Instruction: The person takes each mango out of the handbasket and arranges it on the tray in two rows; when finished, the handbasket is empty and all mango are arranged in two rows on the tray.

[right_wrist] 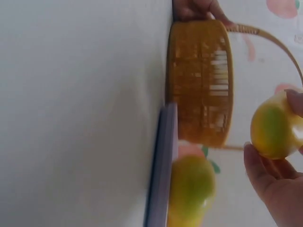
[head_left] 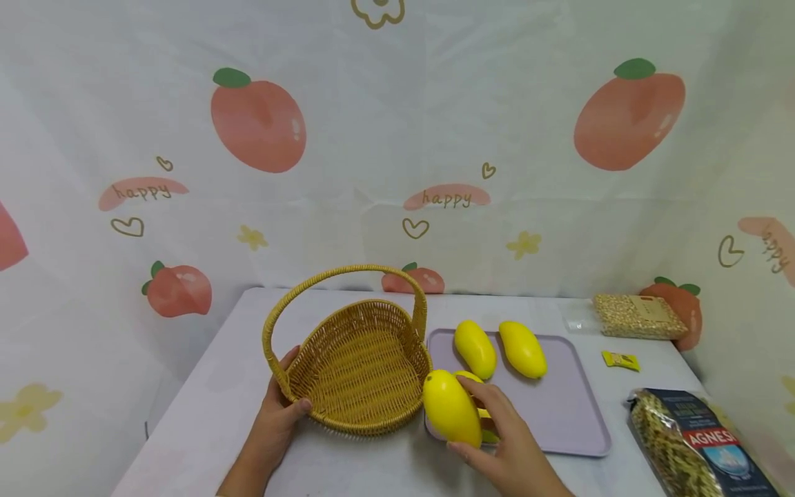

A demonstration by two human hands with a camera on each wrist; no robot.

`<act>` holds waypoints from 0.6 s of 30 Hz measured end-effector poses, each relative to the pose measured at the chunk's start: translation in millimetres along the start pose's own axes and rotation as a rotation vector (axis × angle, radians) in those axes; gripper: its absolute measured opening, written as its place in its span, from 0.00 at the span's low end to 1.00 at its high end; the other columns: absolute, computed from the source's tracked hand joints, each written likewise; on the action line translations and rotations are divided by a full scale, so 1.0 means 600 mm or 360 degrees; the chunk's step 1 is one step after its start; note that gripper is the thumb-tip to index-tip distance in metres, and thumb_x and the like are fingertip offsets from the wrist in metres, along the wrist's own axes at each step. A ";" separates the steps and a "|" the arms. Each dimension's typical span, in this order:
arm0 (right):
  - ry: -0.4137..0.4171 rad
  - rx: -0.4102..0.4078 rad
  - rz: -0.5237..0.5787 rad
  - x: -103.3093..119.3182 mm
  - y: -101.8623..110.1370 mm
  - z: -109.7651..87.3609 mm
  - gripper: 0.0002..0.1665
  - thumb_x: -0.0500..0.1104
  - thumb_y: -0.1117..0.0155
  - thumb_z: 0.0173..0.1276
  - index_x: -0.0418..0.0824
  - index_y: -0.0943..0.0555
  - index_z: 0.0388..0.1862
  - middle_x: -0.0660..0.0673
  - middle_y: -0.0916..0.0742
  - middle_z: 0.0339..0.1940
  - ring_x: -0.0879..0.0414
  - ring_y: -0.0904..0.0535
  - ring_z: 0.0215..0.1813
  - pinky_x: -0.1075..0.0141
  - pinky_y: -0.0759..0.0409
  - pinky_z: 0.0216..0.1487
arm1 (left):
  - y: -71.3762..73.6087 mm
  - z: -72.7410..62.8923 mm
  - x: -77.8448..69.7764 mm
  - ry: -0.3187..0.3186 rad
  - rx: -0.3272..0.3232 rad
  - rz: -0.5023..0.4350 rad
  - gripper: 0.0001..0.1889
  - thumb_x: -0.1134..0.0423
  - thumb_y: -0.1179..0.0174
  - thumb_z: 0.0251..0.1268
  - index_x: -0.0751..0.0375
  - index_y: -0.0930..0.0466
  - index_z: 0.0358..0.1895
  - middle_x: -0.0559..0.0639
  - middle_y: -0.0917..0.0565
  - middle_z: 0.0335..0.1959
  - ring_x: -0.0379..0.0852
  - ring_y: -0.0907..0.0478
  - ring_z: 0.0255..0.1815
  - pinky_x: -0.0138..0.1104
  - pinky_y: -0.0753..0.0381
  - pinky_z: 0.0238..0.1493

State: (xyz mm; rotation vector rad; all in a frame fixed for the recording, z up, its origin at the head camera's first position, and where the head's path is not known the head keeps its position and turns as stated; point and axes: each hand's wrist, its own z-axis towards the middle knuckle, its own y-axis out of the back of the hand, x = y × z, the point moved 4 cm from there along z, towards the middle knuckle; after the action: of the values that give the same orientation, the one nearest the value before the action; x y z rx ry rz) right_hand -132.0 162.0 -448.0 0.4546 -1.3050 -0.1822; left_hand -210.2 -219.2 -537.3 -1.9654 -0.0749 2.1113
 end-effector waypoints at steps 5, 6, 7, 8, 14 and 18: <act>-0.0121 -0.0156 -0.0062 -0.015 0.035 -0.008 0.50 0.42 0.12 0.64 0.55 0.28 0.81 0.49 0.21 0.71 0.49 0.23 0.63 0.58 0.14 0.56 | -0.003 0.001 -0.002 -0.0008 0.0001 -0.0009 0.48 0.65 0.31 0.79 0.46 0.53 0.91 0.55 0.51 0.87 0.49 0.38 0.80 0.31 0.28 0.71; -0.0142 -0.0183 -0.0078 -0.018 0.043 -0.009 0.51 0.42 0.13 0.64 0.54 0.29 0.81 0.48 0.21 0.72 0.48 0.23 0.63 0.57 0.14 0.55 | -0.003 0.001 -0.002 -0.0014 0.0005 -0.0012 0.48 0.65 0.31 0.79 0.47 0.53 0.91 0.56 0.51 0.87 0.49 0.38 0.80 0.31 0.29 0.71; -0.0165 -0.0207 -0.0093 -0.022 0.050 -0.010 0.51 0.42 0.13 0.64 0.54 0.29 0.82 0.47 0.22 0.73 0.48 0.23 0.63 0.57 0.14 0.55 | -0.004 0.001 -0.003 -0.0015 0.0008 -0.0015 0.48 0.65 0.31 0.79 0.47 0.53 0.91 0.56 0.51 0.87 0.49 0.38 0.80 0.31 0.29 0.71; -0.0157 -0.0228 -0.0115 -0.026 0.058 -0.011 0.51 0.42 0.13 0.64 0.52 0.29 0.82 0.45 0.22 0.74 0.46 0.23 0.63 0.56 0.14 0.54 | -0.005 0.001 -0.003 -0.0016 0.0009 -0.0018 0.48 0.65 0.31 0.79 0.47 0.53 0.91 0.56 0.51 0.87 0.49 0.38 0.80 0.31 0.29 0.71; -0.0216 -0.0307 -0.0243 -0.056 0.097 -0.016 0.52 0.43 0.15 0.68 0.44 0.34 0.84 0.39 0.24 0.74 0.43 0.22 0.65 0.60 0.14 0.52 | -0.006 0.001 -0.003 -0.0030 0.0020 -0.0022 0.48 0.64 0.31 0.79 0.47 0.54 0.91 0.55 0.50 0.87 0.49 0.38 0.80 0.31 0.29 0.71; -0.0278 -0.0301 -0.0287 -0.081 0.119 -0.015 0.53 0.42 0.16 0.69 0.41 0.36 0.85 0.35 0.25 0.75 0.40 0.22 0.65 0.63 0.15 0.52 | -0.004 0.000 -0.004 -0.0036 0.0020 -0.0014 0.49 0.64 0.31 0.79 0.48 0.54 0.91 0.55 0.51 0.87 0.50 0.37 0.80 0.31 0.28 0.71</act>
State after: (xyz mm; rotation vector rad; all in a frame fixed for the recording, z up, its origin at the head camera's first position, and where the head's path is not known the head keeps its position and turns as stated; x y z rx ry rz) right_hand -145.1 246.9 -462.6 0.4013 -1.4020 -0.5012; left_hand -209.9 -217.2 -534.3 -1.9308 -0.0738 2.1238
